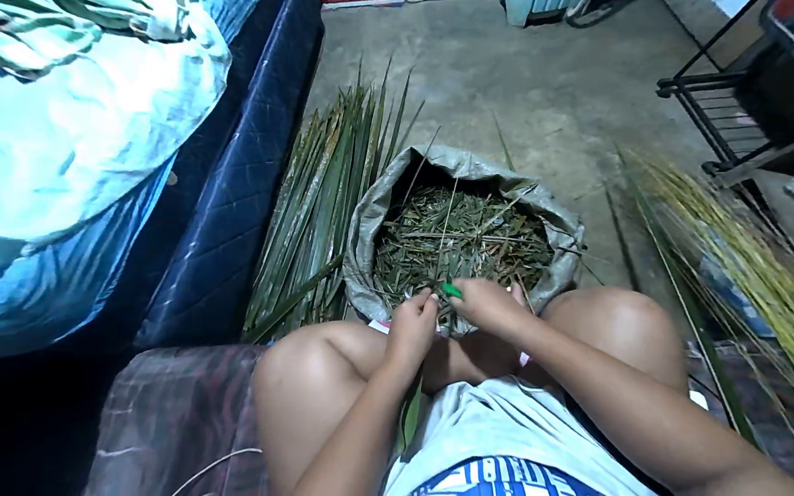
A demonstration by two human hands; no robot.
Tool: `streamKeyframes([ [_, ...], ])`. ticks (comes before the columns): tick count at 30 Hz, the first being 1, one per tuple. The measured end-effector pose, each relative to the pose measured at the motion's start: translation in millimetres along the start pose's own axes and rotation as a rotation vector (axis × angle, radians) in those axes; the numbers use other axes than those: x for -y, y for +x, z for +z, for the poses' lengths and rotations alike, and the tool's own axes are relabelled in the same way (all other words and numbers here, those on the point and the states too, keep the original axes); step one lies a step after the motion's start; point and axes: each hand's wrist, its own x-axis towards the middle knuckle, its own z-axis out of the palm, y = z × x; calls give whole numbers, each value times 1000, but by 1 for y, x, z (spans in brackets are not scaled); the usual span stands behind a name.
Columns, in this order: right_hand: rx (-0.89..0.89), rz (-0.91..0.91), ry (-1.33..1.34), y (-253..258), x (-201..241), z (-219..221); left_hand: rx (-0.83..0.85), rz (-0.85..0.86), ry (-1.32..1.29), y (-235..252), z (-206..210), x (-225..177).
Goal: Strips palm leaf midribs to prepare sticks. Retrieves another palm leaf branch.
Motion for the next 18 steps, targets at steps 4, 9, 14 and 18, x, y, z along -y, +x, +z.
streamKeyframes([
  [4,48,10,-38,-5,5,6,-31,21,27,0,2,1],
  [9,-164,131,-213,21,1,-4,-3,33,39,0,7,-3],
  [14,-219,213,-193,34,-8,-16,-9,70,129,-4,9,-2],
  [18,-88,90,-75,8,-1,-3,-50,119,173,-5,9,-1],
])
